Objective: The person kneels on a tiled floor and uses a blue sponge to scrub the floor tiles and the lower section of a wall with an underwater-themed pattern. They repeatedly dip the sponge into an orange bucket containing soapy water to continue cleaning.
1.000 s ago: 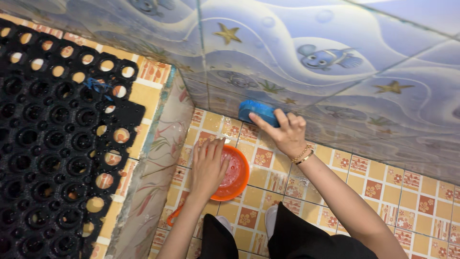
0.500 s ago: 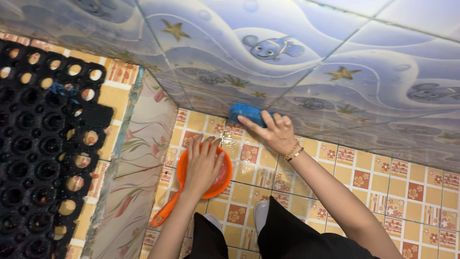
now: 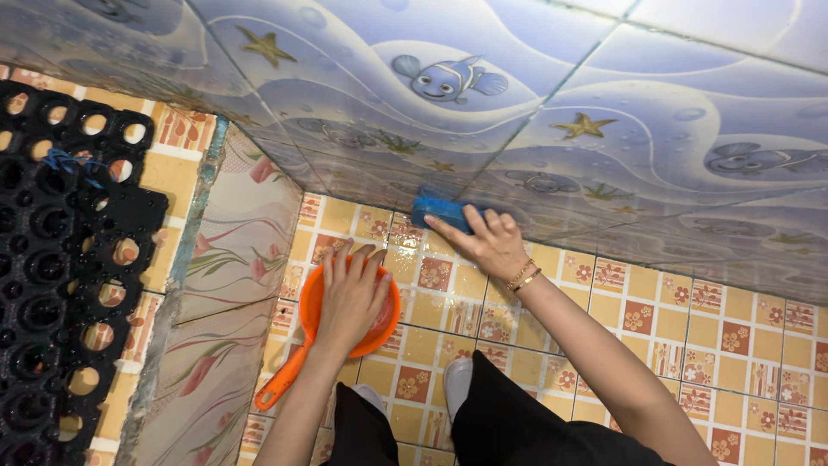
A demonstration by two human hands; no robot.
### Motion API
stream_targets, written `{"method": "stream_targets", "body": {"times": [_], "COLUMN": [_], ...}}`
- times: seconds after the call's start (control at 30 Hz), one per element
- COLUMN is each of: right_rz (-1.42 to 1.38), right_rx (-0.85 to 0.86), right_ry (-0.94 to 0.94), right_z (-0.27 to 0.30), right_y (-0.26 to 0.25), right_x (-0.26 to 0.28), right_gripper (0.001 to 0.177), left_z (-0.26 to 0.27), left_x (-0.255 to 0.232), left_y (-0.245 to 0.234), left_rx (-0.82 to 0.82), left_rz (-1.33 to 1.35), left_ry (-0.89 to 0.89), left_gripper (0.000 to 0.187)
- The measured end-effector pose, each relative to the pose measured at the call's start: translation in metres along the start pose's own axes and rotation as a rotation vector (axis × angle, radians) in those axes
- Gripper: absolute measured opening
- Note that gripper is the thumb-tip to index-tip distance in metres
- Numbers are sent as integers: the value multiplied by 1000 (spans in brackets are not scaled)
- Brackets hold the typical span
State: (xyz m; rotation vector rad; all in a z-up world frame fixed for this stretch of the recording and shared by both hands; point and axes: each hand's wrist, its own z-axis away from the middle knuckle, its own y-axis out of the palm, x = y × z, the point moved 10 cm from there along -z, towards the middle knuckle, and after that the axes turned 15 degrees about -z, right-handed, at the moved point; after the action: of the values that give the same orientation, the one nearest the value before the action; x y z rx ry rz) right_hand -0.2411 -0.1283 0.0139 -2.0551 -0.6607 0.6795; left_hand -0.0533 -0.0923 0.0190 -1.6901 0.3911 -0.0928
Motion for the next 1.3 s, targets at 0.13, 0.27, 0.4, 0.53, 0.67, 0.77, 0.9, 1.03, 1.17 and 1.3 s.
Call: {"method": "stream_targets", "body": {"times": [0.13,0.27,0.4,0.53,0.67,0.77,0.9,1.03,1.17,1.3], "right_rz": [-24,-39,-85,-83,-75,-53,-23,-100,-283,-462], "right_rx": [-179,10,319,196,-163,-82,65,-1,-122,-95], "right_ry": [25,-62,-78,-16,55,163,112,201,311,289], "right_z": [9,10,25,25,30,34,32,36,38,25], "right_y": [-14,29,74,52,-12,-20,-10,-25,-49,-60], "right_x": [-5,10,18,3,-17,-25,-19,-28,-34,-19], "right_gripper": [53,54,68,63,56,59,60,64,73,80], "left_z": [-1,-3,0,0,-3,-7,-9,-11,-17,-38], "left_x": [-2,0,-2,-4,-12,-17,-24,-28,-32,-54], "left_y": [4,5,7,5,8,12,7,-1,3,17], "left_rx": [12,14,24,15,9,38,48,92,202,200], "left_rz": [6,11,9,5,26,33,105,148,529,1042], "left_ry": [-13,-10,-10,-3,11,33,53,38,-112,-178], "left_gripper": [40,40,40,39,36,32,32,34,48,60]}}
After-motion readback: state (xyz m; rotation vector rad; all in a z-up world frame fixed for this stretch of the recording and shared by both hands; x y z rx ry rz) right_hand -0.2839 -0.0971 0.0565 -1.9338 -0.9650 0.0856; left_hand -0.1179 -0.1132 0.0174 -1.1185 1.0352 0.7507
